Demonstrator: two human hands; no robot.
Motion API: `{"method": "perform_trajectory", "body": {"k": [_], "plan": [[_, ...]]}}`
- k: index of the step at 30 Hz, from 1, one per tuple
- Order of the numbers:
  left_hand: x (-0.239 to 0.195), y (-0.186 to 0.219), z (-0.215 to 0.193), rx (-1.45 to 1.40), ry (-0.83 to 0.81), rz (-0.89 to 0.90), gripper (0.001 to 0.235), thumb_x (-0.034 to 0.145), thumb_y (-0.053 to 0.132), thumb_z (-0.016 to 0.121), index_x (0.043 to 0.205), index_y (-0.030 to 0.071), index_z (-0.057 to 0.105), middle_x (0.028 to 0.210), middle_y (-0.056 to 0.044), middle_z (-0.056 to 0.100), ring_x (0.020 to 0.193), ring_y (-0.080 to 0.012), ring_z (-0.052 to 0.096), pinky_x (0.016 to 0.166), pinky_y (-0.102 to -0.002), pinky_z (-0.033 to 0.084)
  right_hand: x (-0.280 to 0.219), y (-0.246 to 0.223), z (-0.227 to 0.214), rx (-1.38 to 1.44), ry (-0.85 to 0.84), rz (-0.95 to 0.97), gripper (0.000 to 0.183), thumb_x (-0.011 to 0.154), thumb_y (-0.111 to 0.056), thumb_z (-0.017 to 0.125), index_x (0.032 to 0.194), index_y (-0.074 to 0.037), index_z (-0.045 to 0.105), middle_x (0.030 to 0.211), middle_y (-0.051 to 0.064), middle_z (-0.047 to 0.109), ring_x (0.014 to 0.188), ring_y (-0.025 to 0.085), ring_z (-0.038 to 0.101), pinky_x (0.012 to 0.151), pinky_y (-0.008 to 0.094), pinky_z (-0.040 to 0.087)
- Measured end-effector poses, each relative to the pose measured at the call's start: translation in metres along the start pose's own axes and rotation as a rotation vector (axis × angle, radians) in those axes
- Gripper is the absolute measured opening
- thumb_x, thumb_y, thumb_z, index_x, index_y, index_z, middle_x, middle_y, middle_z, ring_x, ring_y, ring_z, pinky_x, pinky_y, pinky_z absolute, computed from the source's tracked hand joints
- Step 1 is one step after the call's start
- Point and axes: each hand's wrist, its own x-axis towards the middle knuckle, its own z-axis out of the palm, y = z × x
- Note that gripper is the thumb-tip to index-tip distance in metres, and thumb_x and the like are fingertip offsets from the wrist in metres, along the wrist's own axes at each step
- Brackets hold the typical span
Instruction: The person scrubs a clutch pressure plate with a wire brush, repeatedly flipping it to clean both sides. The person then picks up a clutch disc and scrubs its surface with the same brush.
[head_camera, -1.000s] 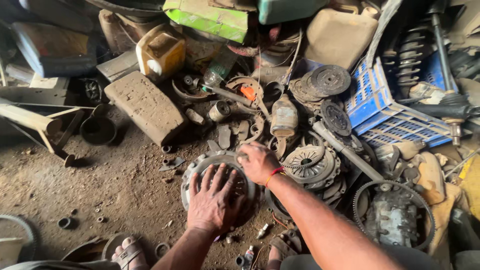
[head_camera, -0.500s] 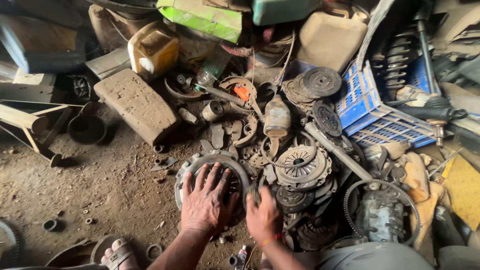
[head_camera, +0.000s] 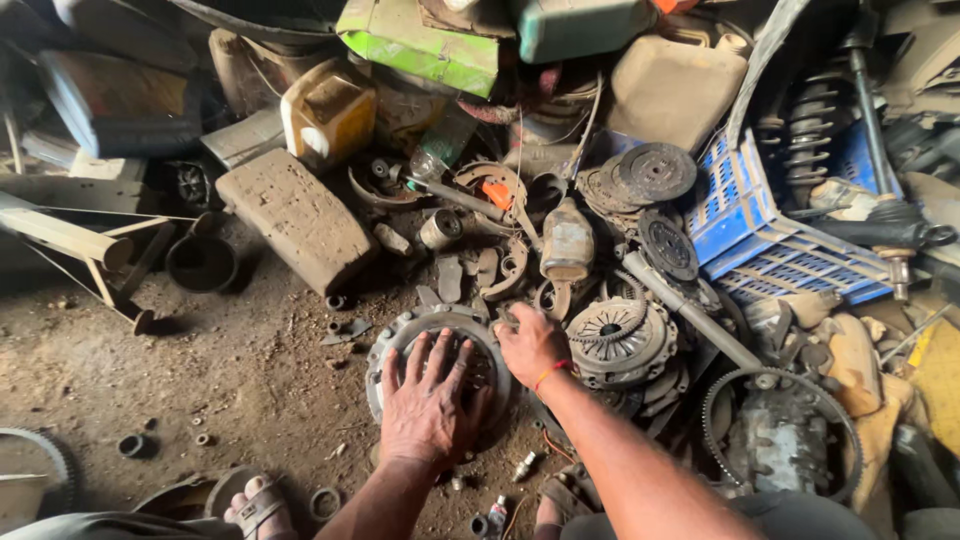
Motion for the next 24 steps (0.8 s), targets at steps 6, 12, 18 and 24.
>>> {"method": "perform_trajectory", "body": {"k": [6,12,18,24], "plan": [[0.005,0.001,0.000,-0.043,-0.029,-0.045,0.074,0.092,0.061,0.046,0.156,0.026,0.037,0.166,-0.007,0.028,0.153,-0.0300,0.018,0.119,-0.054,0.001,-0.087,0.016,0.036,0.248,0.173,0.249,0.027,0.097,-0.028,0.061,0.112,-0.007,0.051,0.099,0.020,0.068,0.092,0.036,0.070,0.081,0.048,0.053],[-0.002,0.007,0.000,-0.025,-0.044,-0.128,0.076,0.091,0.061,0.043,0.158,0.026,0.034,0.167,-0.005,0.025,0.155,-0.0303,0.014,0.119,-0.056,-0.001,-0.132,-0.013,0.032,0.412,0.132,0.579,0.035,0.095,-0.037,0.062,0.118,-0.012,0.055,0.110,0.016,0.069,0.102,0.033,0.071,0.088,0.044,0.055],[-0.003,0.019,0.002,0.032,-0.010,-0.158,0.074,0.095,0.060,0.044,0.154,0.016,0.031,0.168,-0.013,0.021,0.151,-0.0338,0.012,0.119,-0.059,0.002,-0.104,-0.012,0.023,0.380,0.116,0.638,0.043,0.093,-0.040,0.065,0.127,-0.014,0.059,0.117,0.012,0.070,0.107,0.032,0.069,0.093,0.044,0.052],[0.023,-0.014,-0.025,0.395,-0.500,0.034,0.092,0.093,0.070,0.049,0.165,0.021,0.018,0.168,-0.017,0.015,0.157,-0.0306,0.007,0.127,-0.050,0.002,-0.051,0.044,0.033,0.394,0.102,0.318,0.037,0.090,-0.030,0.071,0.119,-0.009,0.065,0.114,0.014,0.072,0.105,0.031,0.067,0.093,0.043,0.050]]}}
